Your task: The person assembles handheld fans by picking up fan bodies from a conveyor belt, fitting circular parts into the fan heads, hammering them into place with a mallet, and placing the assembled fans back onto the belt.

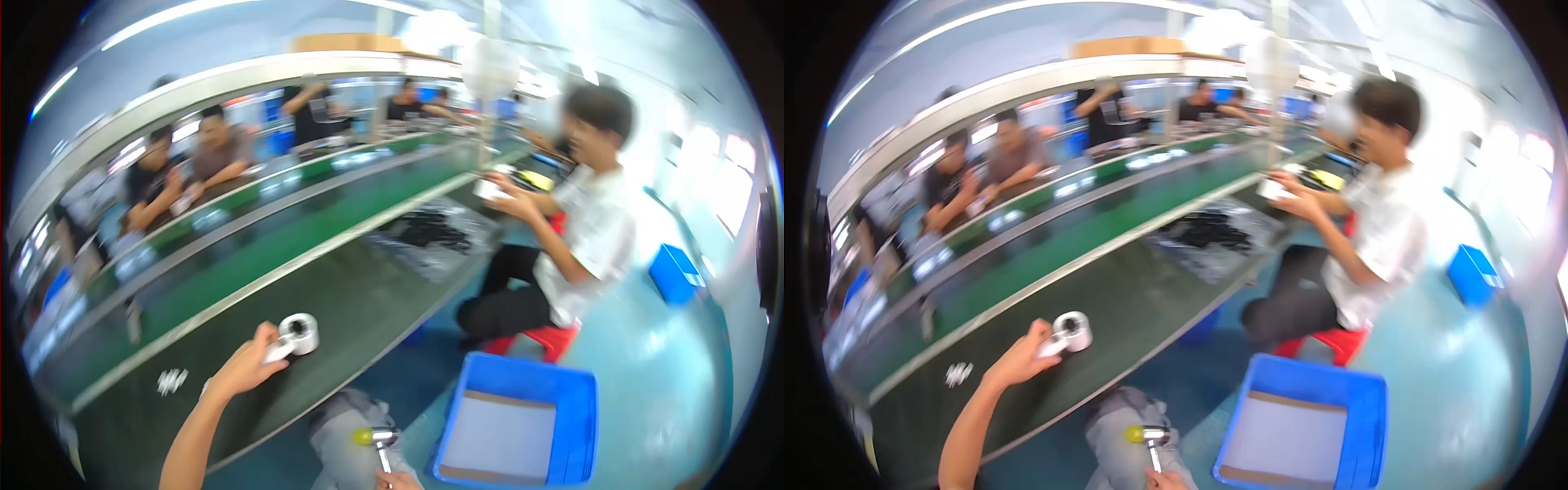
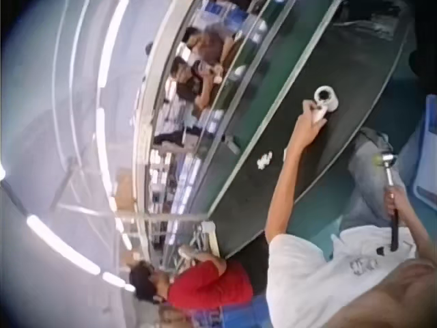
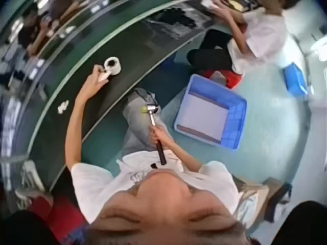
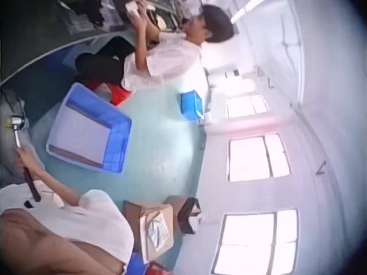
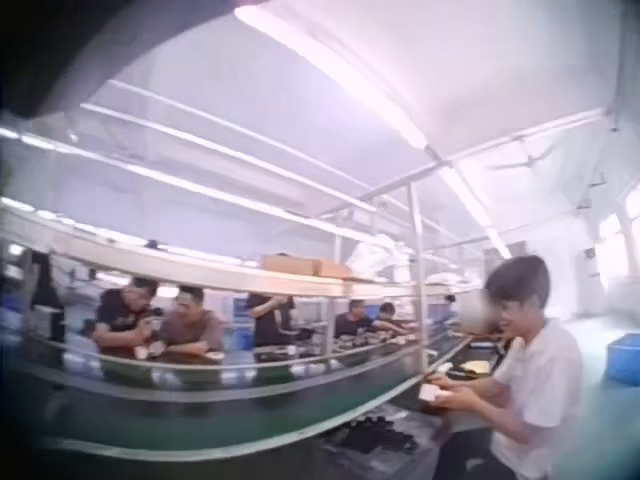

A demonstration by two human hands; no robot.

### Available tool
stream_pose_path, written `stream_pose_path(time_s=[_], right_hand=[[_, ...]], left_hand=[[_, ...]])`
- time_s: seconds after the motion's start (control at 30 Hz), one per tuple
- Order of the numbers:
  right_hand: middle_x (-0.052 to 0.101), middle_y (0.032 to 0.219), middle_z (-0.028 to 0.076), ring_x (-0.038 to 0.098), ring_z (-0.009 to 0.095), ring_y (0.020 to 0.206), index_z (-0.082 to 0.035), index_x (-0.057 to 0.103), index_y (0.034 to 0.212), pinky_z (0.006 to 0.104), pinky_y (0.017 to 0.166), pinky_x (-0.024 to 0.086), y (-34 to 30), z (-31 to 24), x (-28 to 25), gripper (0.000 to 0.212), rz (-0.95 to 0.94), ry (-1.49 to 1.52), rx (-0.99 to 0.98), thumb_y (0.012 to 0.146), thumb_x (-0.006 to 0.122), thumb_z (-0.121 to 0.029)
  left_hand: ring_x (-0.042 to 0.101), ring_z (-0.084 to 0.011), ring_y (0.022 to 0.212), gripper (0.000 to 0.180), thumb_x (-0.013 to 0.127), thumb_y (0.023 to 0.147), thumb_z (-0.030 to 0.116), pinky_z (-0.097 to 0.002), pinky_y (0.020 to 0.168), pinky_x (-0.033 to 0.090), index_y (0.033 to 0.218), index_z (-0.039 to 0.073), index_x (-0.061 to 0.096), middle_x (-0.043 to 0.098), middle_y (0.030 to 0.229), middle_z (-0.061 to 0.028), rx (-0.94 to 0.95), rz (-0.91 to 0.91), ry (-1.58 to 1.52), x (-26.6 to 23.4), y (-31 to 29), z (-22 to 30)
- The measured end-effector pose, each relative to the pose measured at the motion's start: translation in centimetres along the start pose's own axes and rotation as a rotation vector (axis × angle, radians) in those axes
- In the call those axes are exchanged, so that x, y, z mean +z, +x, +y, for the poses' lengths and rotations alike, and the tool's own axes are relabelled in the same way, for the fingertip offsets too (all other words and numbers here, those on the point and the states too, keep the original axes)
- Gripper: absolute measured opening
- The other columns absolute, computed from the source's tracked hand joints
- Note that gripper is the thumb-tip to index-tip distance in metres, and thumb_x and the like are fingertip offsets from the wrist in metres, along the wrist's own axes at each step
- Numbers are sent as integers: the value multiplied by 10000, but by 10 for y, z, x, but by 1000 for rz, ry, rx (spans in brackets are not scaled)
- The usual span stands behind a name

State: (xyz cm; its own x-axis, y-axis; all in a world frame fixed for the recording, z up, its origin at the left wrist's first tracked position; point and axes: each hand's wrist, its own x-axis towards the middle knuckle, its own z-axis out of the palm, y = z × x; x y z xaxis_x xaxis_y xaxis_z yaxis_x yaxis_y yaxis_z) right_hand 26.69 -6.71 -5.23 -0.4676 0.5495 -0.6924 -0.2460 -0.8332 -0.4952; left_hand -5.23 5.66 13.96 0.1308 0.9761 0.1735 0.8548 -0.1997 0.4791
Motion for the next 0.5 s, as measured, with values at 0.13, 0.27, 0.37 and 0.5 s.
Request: stream_pose_path(time_s=[0.13, 0.27, 0.37, 0.5], right_hand=[[309, 533, -44, 296, 75, 386, -154, 409, 709, 240, 344, 247, -3, 1, -1, 329, 18, -8, -83, 987, 463, -321], [309, 529, -43, 295, 75, 383, -153, 413, 706, 241, 342, 247, -13, 8, 20, 350, -82, -48, -76, 985, 460, -360], [325, 502, -38, 296, 81, 360, -128, 457, 744, 250, 324, 246, -20, 2, 28, 375, 13, -233, -159, 989, 444, -412], [369, 505, -14, 360, 108, 357, -123, 472, 817, 262, 319, 297, -7, -28, -28, 362, 200, -703, -436, 999, 411, -430]], left_hand=[[580, -416, 1041, 555, 668, 827, 155, -480, 845, 474, 1259, 58, 334, 582, 1144, -224, -31, -19, -4, 13, 4, 5], [611, -400, 942, 497, 626, 851, 153, -476, 798, 507, 1267, 40, 379, 589, 1038, -237, -53, 86, 252, 17, -28, -4], [638, -356, 836, 411, 616, 813, 108, -448, 700, 537, 1169, -21, 457, 609, 939, -201, 45, 174, 408, 26, -43, -19], [650, -301, 742, 308, 605, 764, 100, -435, 629, 532, 1050, 18, 522, 631, 828, -131, 81, 119, 529, 34, -44, -26]])
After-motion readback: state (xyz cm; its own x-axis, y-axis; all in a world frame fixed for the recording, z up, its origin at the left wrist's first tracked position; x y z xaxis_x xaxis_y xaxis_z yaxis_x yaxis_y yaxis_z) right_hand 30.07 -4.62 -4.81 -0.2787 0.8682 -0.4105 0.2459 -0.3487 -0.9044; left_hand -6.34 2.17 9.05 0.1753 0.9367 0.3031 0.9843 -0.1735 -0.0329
